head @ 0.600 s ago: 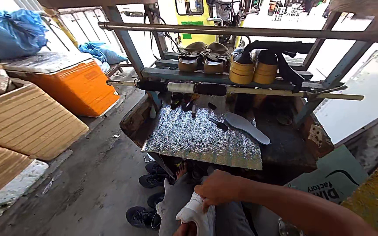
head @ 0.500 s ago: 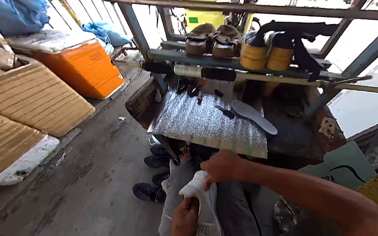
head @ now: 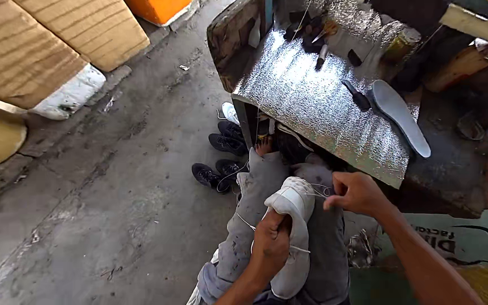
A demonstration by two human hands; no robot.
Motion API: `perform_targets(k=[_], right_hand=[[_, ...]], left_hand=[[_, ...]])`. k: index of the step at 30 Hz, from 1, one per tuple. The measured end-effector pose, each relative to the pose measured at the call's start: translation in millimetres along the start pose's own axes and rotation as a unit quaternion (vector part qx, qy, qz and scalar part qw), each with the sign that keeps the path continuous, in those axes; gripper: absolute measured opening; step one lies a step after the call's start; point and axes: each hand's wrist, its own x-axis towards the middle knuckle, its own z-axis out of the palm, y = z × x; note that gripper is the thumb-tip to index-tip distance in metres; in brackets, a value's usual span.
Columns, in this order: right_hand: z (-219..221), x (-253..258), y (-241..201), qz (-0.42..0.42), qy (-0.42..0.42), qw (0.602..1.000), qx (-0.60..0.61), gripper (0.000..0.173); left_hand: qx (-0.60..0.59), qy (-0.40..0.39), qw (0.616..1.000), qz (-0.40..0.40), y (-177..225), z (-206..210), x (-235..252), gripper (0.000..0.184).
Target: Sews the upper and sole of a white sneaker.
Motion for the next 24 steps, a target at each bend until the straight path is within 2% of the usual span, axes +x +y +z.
perform_targets(k=[2,3,5,7,10,13,16,22,24], right_hand=[[18,-10,10,-0.089,0.020,0.992,0.089,0.081],[26,-13,13,-0.136,0.035,0.978,0.153,0.078],[35,-17,10,-0.215,0.063,0.941,0.253,0.067],[37,-19,-1,-0.241,0.106,0.927,0.268,0.053],[39,-17,-21,-0.225,0.187,0.940,0.179,0.017],[38,-9,-35,-0.219,0.203,0.953,0.058,0.018],[40,-6,-41,-0.221,0.199,0.955,-0.012,0.020],[53,1,-51,-0.218,0.249,0.932,-0.150,0.021],[50,1,-48,-0.194,0.284,0.926,-0.154,0.022]], left_hand=[[0.024,0.024,0.999,0.018,-5,-2,-3,0.023],[0.029,0.038,0.998,0.028,-7,-3,-5,0.022],[0.033,0.061,0.996,0.049,-11,-4,-9,0.021],[0.033,0.070,0.995,0.059,-15,-5,-12,0.021],[0.026,0.051,0.997,0.048,-15,-6,-9,0.021],[0.024,0.038,0.998,0.045,-14,-6,-6,0.021],[0.022,0.033,0.998,0.050,-15,-6,-7,0.022],[0.025,0.027,0.997,0.061,-15,-6,-5,0.022],[0.032,0.022,0.998,0.045,-12,-7,-4,0.023]])
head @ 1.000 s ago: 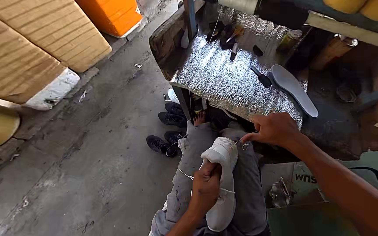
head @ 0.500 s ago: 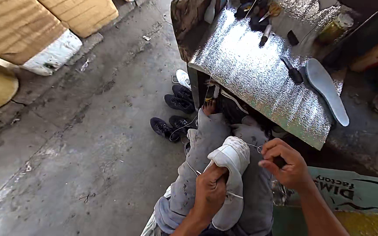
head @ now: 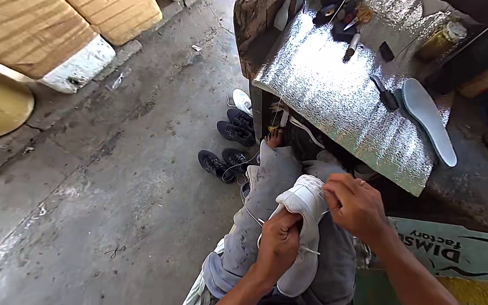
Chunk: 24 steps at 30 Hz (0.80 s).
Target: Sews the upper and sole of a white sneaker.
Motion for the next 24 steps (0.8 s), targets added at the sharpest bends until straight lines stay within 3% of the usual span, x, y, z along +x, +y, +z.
perform_targets(k=[2,4,5,7,8,9,10,11,14,16,19,24], right_hand=[[-10,1,13,0.082,0.043,0.994,0.064,0.020],[-19,0,13,0.184,0.056,0.947,0.258,0.014],[-21,-1,8,0.227,0.059,0.886,0.401,0.012],[-25,-4,1,0.273,0.070,0.707,0.648,0.012],[-27,-8,2,0.275,0.078,0.645,0.709,0.013],[-31,-13,6,0.265,0.090,0.625,0.729,0.015],[-33,-17,13,0.246,0.101,0.640,0.721,0.015],[-34,-22,21,0.228,0.105,0.680,0.689,0.017],[-32,-34,22,0.219,0.080,0.844,0.483,0.022],[-27,-36,7,0.218,0.048,0.913,0.343,0.020],[-11,-40,-16,0.200,0.018,0.949,0.242,0.019],[12,-50,-32,0.181,0.055,0.958,0.215,0.023]], left_hand=[[0.000,-0.004,1.000,-0.021,2,0,2,0.023],[-0.003,-0.007,0.999,-0.035,3,0,4,0.024],[0.000,-0.010,0.999,-0.040,3,0,4,0.025],[0.003,-0.015,0.999,-0.047,3,-1,6,0.025],[0.003,-0.017,0.998,-0.053,2,-2,7,0.025],[0.002,-0.019,0.998,-0.057,2,-3,6,0.025],[0.001,-0.020,0.998,-0.058,1,-3,6,0.025],[0.000,-0.020,0.998,-0.056,1,-4,6,0.025],[0.000,-0.021,0.998,-0.053,2,-5,7,0.024],[0.003,-0.022,0.999,-0.047,1,-4,7,0.024],[0.008,-0.027,0.999,-0.038,0,-4,7,0.024],[0.000,-0.031,0.999,-0.029,1,-6,7,0.024]])
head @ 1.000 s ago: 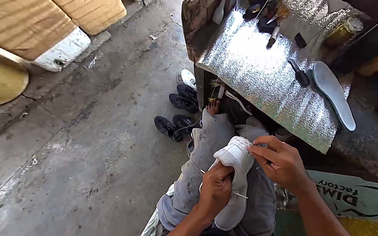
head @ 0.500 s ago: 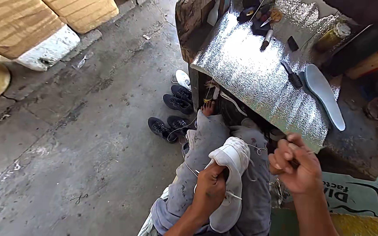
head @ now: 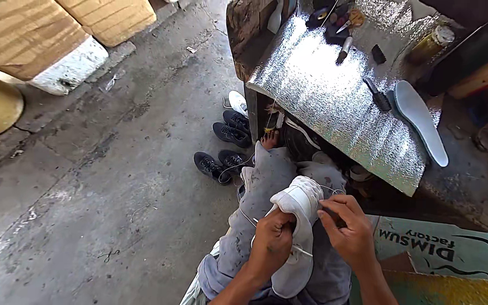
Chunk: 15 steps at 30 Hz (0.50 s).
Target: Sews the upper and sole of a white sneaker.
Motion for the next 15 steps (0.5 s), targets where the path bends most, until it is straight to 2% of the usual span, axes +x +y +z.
perform_targets(k=[3,6,10,11,13,14,15], right_hand=[[3,0,-6,-0.004,0.032,0.999,0.018,0.027],[8,4,-10,-0.002,0.041,0.999,-0.030,0.028],[14,12,-13,0.002,0.062,0.993,-0.102,0.017],[12,14,-14,0.023,0.054,0.996,-0.070,0.016],[1,15,-19,0.104,0.013,0.989,0.101,0.014],[-6,16,-19,0.153,-0.006,0.962,0.228,0.014],[-13,16,-18,0.195,-0.024,0.908,0.370,0.014]], left_hand=[[0.000,0.000,1.000,0.003,0,0,0,0.025],[0.009,0.001,1.000,0.003,-1,1,-1,0.024],[0.013,0.002,1.000,0.005,0,2,-1,0.025],[0.012,0.000,1.000,0.005,0,2,-1,0.025],[0.010,-0.004,1.000,0.001,0,1,-1,0.025],[0.008,-0.005,1.000,-0.001,0,0,-1,0.025],[0.007,-0.005,1.000,-0.003,0,0,-1,0.025]])
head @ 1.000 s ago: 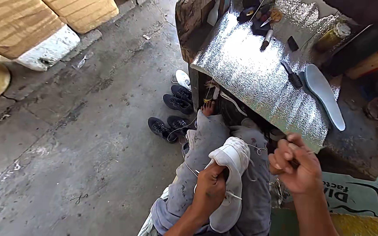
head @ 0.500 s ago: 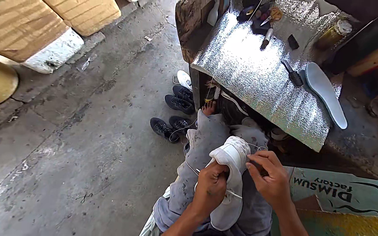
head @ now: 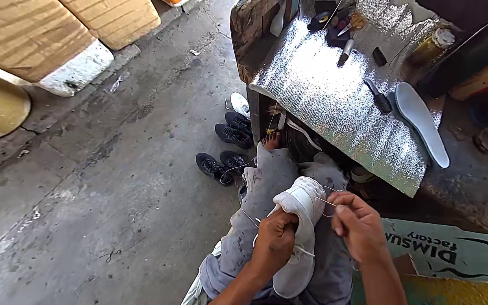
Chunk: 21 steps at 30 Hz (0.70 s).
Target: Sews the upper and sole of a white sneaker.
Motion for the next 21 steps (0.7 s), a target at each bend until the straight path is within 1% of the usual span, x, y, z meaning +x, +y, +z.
perform_targets(k=[1,2,3,4,5,6,7,8,9,10,11,12,14,16,18,19,21], right_hand=[[-7,0,-3,0.043,-0.038,0.988,0.141,0.015],[-12,0,-5,0.066,-0.073,0.965,0.242,0.014],[-16,1,-6,0.064,-0.087,0.951,0.289,0.012],[-20,2,-5,0.041,-0.084,0.953,0.287,0.011],[-25,4,-4,0.006,-0.076,0.967,0.242,0.015],[-29,6,-3,-0.034,-0.059,0.987,0.142,0.021],[-29,8,-3,-0.073,-0.028,0.997,-0.005,0.025],[-24,10,-4,-0.109,0.013,0.980,-0.167,0.024],[-16,11,-4,-0.132,0.052,0.939,-0.312,0.023],[-9,13,-4,-0.150,0.079,0.892,-0.420,0.023],[-4,15,-5,-0.165,0.096,0.851,-0.489,0.023],[-1,17,-6,-0.175,0.102,0.825,-0.527,0.023],[0,20,-11,-0.170,0.092,0.803,-0.564,0.024],[0,22,-17,-0.104,0.040,0.800,-0.589,0.027],[-3,29,-22,-0.020,-0.022,0.819,-0.573,0.029],[-6,32,-22,-0.001,-0.037,0.835,-0.549,0.028],[-18,33,-17,-0.013,-0.033,0.890,-0.455,0.025]], left_hand=[[-0.002,-0.001,1.000,0.000,0,0,1,0.025],[-0.004,-0.003,1.000,0.000,0,0,1,0.025],[-0.005,-0.006,1.000,0.000,0,0,0,0.025],[-0.006,-0.007,1.000,0.001,0,0,0,0.024],[-0.006,-0.008,1.000,0.000,-1,0,1,0.024],[-0.006,-0.010,1.000,0.001,0,0,1,0.025],[-0.003,-0.012,1.000,0.003,0,0,1,0.024],[0.000,-0.012,1.000,0.006,1,1,1,0.024],[0.004,-0.014,1.000,0.009,2,1,1,0.024],[0.010,-0.019,1.000,0.013,4,0,0,0.024],[0.021,-0.028,0.999,0.018,7,0,-1,0.023],[0.035,-0.040,0.998,0.025,11,-1,-2,0.023],[0.065,-0.056,0.995,0.047,17,-3,-4,0.022],[0.090,-0.058,0.992,0.065,18,-2,-6,0.022],[0.111,-0.056,0.990,0.073,18,-2,-6,0.022],[0.117,-0.055,0.989,0.075,18,-2,-6,0.021],[0.131,-0.055,0.986,0.091,18,-3,-5,0.021]])
